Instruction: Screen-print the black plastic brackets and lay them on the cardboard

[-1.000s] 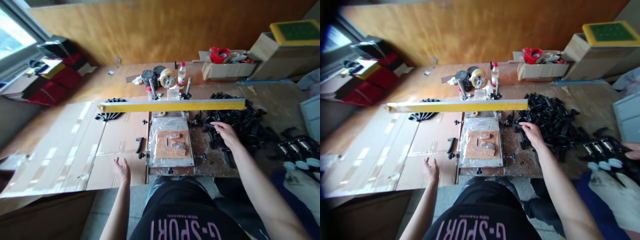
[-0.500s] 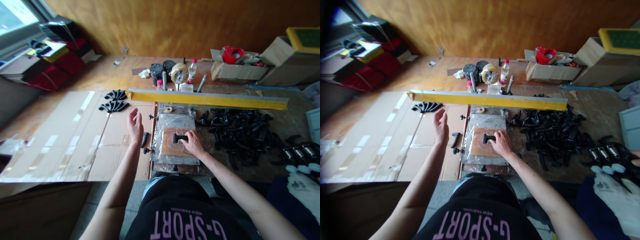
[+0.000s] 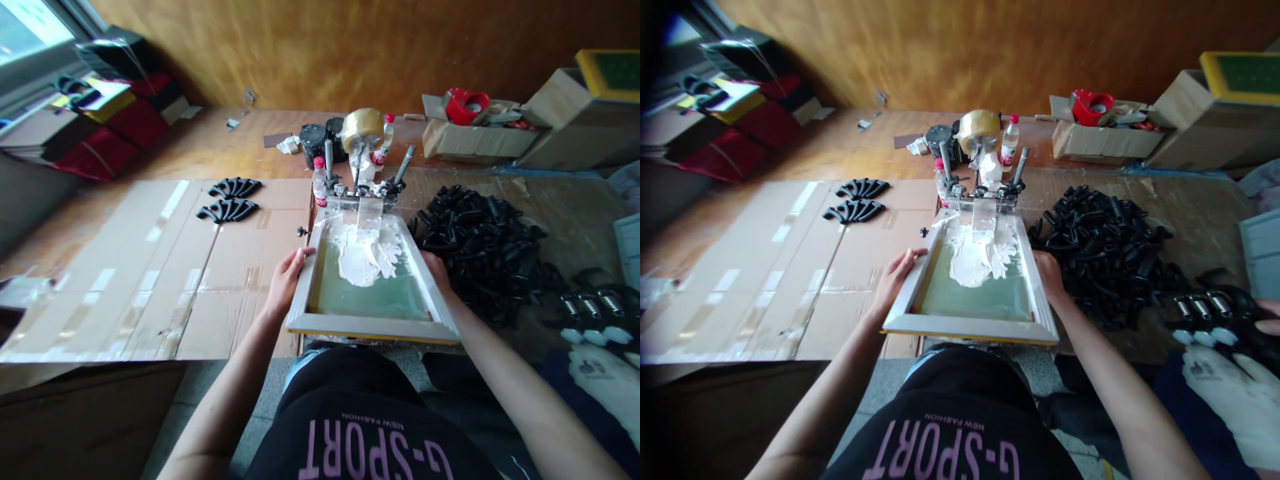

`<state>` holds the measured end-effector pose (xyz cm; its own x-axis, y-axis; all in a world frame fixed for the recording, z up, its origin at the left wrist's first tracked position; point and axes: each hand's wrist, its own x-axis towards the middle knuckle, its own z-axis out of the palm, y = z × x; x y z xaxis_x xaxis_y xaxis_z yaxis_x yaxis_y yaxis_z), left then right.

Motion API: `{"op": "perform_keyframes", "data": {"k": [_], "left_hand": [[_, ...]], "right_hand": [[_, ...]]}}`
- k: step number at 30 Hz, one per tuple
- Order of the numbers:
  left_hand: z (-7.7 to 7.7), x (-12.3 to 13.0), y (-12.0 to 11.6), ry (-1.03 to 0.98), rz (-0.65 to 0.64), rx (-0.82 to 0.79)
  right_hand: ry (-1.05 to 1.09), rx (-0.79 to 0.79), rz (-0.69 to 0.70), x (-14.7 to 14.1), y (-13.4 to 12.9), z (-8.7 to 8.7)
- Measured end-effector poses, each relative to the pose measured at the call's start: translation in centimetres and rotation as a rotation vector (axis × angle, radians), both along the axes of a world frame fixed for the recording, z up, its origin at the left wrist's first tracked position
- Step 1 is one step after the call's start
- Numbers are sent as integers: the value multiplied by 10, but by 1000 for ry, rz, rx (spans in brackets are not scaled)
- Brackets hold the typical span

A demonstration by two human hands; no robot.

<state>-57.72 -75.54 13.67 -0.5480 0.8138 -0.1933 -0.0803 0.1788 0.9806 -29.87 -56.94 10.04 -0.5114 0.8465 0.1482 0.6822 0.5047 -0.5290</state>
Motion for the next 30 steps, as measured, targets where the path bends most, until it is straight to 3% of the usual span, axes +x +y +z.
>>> {"op": "perform_keyframes", "data": {"k": [2, 5, 8, 11, 15, 19, 24, 28, 30], "left_hand": [[-30, 4, -10, -3, -15, -101], [-69, 9, -10, 39, -8, -187], [-89, 9, -5, 120, 14, -236], [-93, 7, -4, 151, 11, -248], [-97, 7, -7, 167, -1, -253], [-103, 8, -7, 186, -19, -241], [-103, 6, -6, 180, -17, -233], [-100, 7, -5, 162, -22, -237], [-95, 7, -6, 142, -17, -242]], "right_hand": [[27, 116, -52, -10, 17, 13], [-10, 316, 59, -53, 23, 27], [-186, 260, 222, -93, 12, 30], [-330, 145, 317, -98, -8, 21], [-315, 185, 573, -62, -40, 12], [-275, 150, 830, -44, -49, 18], [-250, 223, 654, -54, -51, 14], [-233, 217, 750, -47, -61, 8], [-206, 184, 692, -50, -57, 13]]}}
